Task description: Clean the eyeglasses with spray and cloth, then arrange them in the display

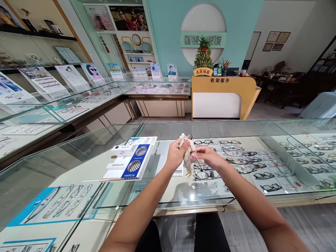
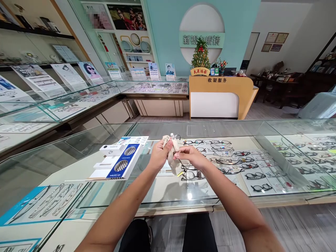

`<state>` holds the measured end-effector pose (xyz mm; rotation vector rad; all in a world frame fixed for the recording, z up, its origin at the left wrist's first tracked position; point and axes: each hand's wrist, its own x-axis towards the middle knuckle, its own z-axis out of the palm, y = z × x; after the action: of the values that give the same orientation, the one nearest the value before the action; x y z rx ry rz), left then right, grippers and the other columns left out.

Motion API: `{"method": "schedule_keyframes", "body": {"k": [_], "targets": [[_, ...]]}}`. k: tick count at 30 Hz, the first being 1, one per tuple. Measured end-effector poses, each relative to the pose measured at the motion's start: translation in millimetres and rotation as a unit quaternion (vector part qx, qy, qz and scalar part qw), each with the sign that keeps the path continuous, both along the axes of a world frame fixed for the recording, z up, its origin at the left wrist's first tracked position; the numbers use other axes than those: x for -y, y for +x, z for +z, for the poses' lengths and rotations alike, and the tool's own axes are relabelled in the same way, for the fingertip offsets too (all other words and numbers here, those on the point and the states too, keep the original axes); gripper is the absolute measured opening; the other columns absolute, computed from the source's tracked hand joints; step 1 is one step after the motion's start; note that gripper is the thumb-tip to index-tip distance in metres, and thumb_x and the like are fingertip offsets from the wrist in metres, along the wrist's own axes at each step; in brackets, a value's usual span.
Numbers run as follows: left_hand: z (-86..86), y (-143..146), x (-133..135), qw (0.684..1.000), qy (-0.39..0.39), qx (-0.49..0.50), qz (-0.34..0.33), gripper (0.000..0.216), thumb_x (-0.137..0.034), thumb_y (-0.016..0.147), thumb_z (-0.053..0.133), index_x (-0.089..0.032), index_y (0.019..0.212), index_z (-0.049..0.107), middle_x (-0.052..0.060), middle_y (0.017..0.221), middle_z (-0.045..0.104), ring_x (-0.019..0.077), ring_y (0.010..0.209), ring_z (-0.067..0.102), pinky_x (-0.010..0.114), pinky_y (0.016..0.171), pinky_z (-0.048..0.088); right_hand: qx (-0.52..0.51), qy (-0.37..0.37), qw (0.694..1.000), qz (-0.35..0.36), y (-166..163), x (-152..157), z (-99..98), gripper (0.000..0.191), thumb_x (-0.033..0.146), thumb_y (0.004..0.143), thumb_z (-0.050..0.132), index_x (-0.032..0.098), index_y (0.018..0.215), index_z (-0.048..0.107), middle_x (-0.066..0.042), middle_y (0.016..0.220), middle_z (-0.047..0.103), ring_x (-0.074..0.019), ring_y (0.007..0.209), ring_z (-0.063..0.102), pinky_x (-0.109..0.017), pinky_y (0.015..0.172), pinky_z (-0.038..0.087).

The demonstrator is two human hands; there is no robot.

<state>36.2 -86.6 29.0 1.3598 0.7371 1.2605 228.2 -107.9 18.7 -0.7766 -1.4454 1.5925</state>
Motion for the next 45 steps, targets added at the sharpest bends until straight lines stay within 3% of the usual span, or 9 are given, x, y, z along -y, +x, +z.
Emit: {"method": "schedule_keyframes", "body": {"k": [5,9,13,21,25,28,33,41,45], "targets": [[-1.7,-12,-13,0.995,-0.053,-0.012,-0.088,0.08,-0.092,0.08,0.087,-0.015,0.091,0.074,0.007,0.073,0.075,0.0176,0.062,0.068,0.027,0.058,0.051,-0.015,-0.008,0.999,-0.037,9,-1,6.0,0.05,0.067,0.076,0.102,0.02,0.079,0.086,-0.005,0.083,0.075,-0.0198,0.08,0.061,-0.034,0.08,0.047],[3.3,-13,-13,0.992,-0.066,0.013,-0.11,0.072,-0.06,0.065,0.112,-0.016,0.111,0.079,0.007,0.093,0.082,0.0191,0.081,0.076,0.027,0.076,0.06,-0.045,-0.038,0.997,-0.052,12,-2,9.1,0.05,0.067,0.071,0.105,0.021,0.076,0.083,-0.005,0.083,0.074,-0.0201,0.078,0.061,-0.033,0.074,0.048],[4.1,-7,-7,0.994,-0.046,0.009,-0.095,0.072,-0.041,0.056,0.117,-0.016,0.11,0.075,0.006,0.092,0.082,0.0197,0.082,0.077,0.029,0.082,0.061,-0.065,-0.065,0.995,-0.044,7,-2,4.7,0.053,0.066,0.066,0.108,0.021,0.076,0.083,-0.005,0.085,0.074,-0.0193,0.078,0.062,-0.032,0.074,0.046],[3.2,-2,-2,0.997,-0.027,0.008,-0.068,0.066,-0.052,0.058,0.114,-0.02,0.082,0.062,-0.003,0.069,0.068,0.0125,0.056,0.06,0.025,0.059,0.046,-0.01,-0.013,1.0,0.001,-2,-1,-5.0,0.059,0.074,0.075,0.102,0.018,0.08,0.085,-0.004,0.083,0.073,-0.0184,0.081,0.059,-0.033,0.082,0.042],[2.1,-1,1,1.0,0.006,-0.005,-0.001,0.069,-0.08,0.076,0.097,-0.02,0.082,0.065,-0.002,0.062,0.065,0.0125,0.052,0.054,0.026,0.054,0.041,-0.007,-0.026,1.0,0.016,-5,3,-3.7,0.06,0.076,0.075,0.101,0.018,0.082,0.085,-0.004,0.084,0.074,-0.0183,0.08,0.06,-0.033,0.082,0.043],[0.2,-3,-2,0.999,0.013,-0.023,0.037,0.081,-0.098,0.086,0.075,-0.02,0.071,0.061,0.001,0.055,0.059,0.013,0.05,0.05,0.027,0.051,0.036,-0.01,-0.013,1.0,-0.006,-6,6,-0.5,0.059,0.076,0.076,0.1,0.02,0.083,0.085,-0.004,0.086,0.073,-0.0197,0.083,0.061,-0.035,0.084,0.045],[-3.9,-8,-13,0.999,-0.009,-0.006,0.053,0.086,-0.102,0.076,0.08,-0.019,0.067,0.059,0.001,0.057,0.058,0.0114,0.05,0.047,0.026,0.049,0.035,-0.038,0.009,0.997,-0.061,-7,6,2.7,0.056,0.076,0.078,0.099,0.022,0.08,0.083,-0.004,0.088,0.07,-0.0203,0.084,0.058,-0.035,0.084,0.045],[-5.8,-28,-37,0.986,-0.026,0.092,0.137,0.079,-0.096,0.083,0.08,-0.018,0.093,0.072,0.005,0.078,0.075,0.0206,0.075,0.074,0.029,0.068,0.056,-0.106,-0.018,0.991,-0.078,2,0,0.7,0.053,0.071,0.074,0.105,0.025,0.079,0.079,-0.004,0.088,0.068,-0.0214,0.091,0.062,-0.037,0.098,0.053],[-2.1,-45,-55,0.963,-0.034,0.151,0.219,0.08,-0.094,0.081,0.084,-0.018,0.103,0.073,0.007,0.094,0.081,0.0232,0.091,0.081,0.031,0.081,0.063,-0.126,-0.023,0.988,-0.083,5,0,5.1,0.052,0.067,0.075,0.106,0.023,0.078,0.077,-0.011,0.128,0.075,-0.0245,0.109,0.068,-0.039,0.106,0.056]]}}
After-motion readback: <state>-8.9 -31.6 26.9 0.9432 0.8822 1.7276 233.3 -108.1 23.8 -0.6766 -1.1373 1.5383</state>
